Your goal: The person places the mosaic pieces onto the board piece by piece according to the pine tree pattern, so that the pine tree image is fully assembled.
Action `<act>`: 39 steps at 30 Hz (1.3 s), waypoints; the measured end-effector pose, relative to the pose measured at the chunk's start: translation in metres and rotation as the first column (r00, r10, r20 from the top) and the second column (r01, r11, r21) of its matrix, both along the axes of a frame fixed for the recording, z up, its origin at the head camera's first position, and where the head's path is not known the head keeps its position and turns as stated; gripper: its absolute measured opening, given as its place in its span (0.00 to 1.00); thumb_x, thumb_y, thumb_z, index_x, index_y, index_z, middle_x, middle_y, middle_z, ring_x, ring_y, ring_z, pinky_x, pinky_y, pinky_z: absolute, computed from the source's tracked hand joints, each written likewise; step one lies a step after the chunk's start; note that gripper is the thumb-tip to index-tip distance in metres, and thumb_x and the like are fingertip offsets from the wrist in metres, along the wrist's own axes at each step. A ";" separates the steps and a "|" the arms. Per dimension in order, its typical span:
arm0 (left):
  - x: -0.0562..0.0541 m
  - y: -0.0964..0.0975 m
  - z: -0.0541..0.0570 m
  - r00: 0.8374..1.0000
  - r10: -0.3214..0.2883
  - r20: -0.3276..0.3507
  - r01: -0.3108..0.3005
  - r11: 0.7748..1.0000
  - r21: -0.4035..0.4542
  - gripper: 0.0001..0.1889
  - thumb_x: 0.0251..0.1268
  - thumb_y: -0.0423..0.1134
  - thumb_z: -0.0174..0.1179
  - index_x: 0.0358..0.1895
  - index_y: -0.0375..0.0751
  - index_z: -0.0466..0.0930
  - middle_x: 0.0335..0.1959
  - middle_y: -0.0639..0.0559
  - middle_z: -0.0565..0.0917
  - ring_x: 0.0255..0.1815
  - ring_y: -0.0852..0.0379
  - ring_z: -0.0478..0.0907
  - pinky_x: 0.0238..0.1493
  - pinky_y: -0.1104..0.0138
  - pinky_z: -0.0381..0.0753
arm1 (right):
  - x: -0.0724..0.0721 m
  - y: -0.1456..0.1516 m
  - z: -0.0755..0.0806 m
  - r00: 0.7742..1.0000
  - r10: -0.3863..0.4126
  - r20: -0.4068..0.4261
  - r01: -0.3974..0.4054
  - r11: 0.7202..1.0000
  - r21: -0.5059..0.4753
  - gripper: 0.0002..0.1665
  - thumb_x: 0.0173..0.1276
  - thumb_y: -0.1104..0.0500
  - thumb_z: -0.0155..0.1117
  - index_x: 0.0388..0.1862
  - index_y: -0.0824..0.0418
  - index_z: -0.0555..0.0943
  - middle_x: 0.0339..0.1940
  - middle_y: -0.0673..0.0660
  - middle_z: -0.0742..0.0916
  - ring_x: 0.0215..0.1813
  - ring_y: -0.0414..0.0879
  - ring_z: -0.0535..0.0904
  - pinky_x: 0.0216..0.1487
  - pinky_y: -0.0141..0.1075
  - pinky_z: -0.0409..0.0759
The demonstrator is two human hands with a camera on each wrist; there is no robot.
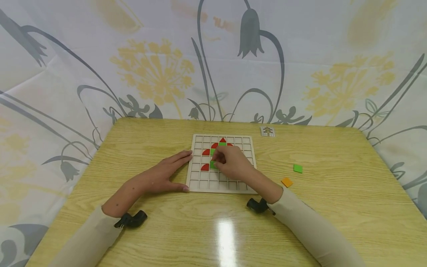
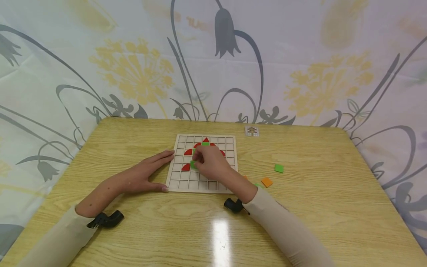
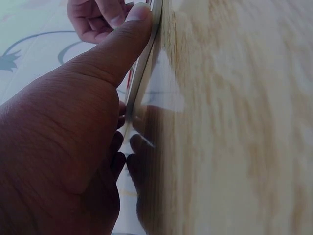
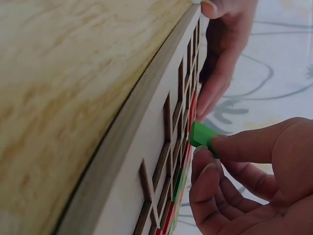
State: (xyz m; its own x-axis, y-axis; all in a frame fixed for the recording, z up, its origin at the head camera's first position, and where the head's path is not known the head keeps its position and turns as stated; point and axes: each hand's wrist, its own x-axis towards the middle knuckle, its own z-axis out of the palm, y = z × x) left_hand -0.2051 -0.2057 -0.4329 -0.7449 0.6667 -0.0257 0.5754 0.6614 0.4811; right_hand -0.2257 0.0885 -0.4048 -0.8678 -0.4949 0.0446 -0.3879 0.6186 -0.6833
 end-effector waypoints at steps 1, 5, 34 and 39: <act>0.000 0.000 0.000 1.000 0.000 -0.001 0.000 1.000 -0.002 0.58 0.64 0.64 0.73 0.88 0.45 0.50 0.89 0.51 0.49 0.87 0.44 0.50 0.82 0.44 0.59 | 0.000 0.000 0.000 1.000 0.001 -0.001 -0.001 1.000 0.002 0.04 0.72 0.68 0.69 0.39 0.59 0.85 0.34 0.50 0.87 0.36 0.43 0.80 0.41 0.36 0.82; 0.000 0.000 0.000 1.000 0.003 -0.002 -0.003 1.000 -0.004 0.58 0.64 0.64 0.73 0.88 0.45 0.50 0.89 0.50 0.49 0.87 0.44 0.49 0.82 0.44 0.59 | -0.001 0.000 -0.002 1.000 0.016 -0.011 -0.016 1.000 0.006 0.03 0.72 0.68 0.69 0.40 0.61 0.86 0.34 0.51 0.87 0.36 0.43 0.80 0.42 0.37 0.82; 0.001 0.000 0.001 1.000 0.008 0.005 -0.008 1.000 -0.008 0.58 0.63 0.64 0.73 0.88 0.44 0.50 0.89 0.50 0.48 0.88 0.43 0.49 0.82 0.44 0.59 | 0.006 0.018 -0.002 0.988 0.012 -0.153 -0.003 0.998 0.060 0.04 0.70 0.67 0.70 0.36 0.60 0.87 0.34 0.52 0.84 0.34 0.44 0.76 0.39 0.38 0.79; 0.001 0.000 0.000 1.000 0.001 0.004 -0.001 1.000 -0.007 0.58 0.64 0.64 0.73 0.88 0.44 0.50 0.89 0.50 0.48 0.88 0.43 0.49 0.81 0.44 0.59 | 0.011 0.029 -0.001 0.989 -0.009 -0.149 0.017 0.998 0.054 0.03 0.71 0.67 0.70 0.37 0.61 0.88 0.35 0.52 0.84 0.35 0.44 0.77 0.39 0.38 0.79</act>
